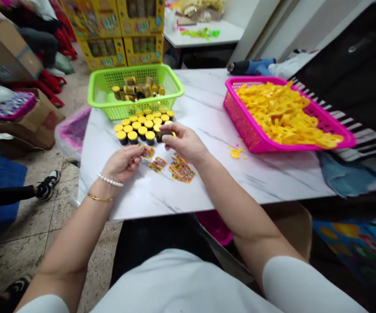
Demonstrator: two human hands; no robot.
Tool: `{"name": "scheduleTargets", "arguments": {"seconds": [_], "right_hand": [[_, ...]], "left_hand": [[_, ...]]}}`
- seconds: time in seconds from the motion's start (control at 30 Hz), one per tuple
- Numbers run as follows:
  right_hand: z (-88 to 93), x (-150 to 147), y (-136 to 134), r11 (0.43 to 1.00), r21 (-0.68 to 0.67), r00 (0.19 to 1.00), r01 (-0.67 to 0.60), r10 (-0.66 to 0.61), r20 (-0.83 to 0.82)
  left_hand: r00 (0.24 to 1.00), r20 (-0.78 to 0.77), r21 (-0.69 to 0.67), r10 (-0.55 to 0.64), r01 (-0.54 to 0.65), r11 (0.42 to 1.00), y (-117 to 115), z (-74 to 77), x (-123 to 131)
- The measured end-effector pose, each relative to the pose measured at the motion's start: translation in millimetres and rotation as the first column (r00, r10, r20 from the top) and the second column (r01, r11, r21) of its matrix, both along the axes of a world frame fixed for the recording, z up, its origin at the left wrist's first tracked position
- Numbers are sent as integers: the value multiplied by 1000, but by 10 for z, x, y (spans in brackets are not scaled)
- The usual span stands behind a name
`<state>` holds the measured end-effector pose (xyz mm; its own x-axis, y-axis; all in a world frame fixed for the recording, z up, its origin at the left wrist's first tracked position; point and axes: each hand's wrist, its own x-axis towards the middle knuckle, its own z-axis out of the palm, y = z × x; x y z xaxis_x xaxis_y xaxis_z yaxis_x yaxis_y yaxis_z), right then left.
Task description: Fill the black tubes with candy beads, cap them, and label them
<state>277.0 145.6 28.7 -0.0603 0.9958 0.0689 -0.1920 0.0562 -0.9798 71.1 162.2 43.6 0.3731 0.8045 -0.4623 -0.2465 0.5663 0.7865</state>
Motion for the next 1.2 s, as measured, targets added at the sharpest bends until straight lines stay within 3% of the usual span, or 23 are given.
{"name": "scheduleTargets", "arguments": {"seconds": [0.33, 0.6, 0.7, 0.87, 0.97, 1.1, 1.2], "right_hand": [[31, -163, -158, 999, 37, 999, -39, 39, -20], [-13, -273, -179, 977, 175, 950, 119, -164, 266], [8, -281, -185, 987, 111, 941, 121, -149, 305], [40, -264, -175, 985, -102, 969, 142, -117, 217], [49, -231, -176, 987, -94, 987, 133, -124, 99], [58, -211, -197, 999, -46, 996, 13, -17, -89], [45, -226, -198, 999, -41, 996, -34, 30, -90]], "left_hand": [[980, 175, -116, 93, -73, 991, 36, -51, -30], [969, 204, -144, 141, -113, 983, 28, -50, -19], [977, 185, -80, 108, -94, 992, 12, -87, -22], [990, 124, 39, 73, -78, 996, -8, -153, -30], [987, 141, -35, 74, -70, 997, 12, -136, -30], [970, 203, -135, 131, -105, 985, 39, -77, -27], [954, 275, -166, 118, -73, 983, 39, -54, -25]]}}
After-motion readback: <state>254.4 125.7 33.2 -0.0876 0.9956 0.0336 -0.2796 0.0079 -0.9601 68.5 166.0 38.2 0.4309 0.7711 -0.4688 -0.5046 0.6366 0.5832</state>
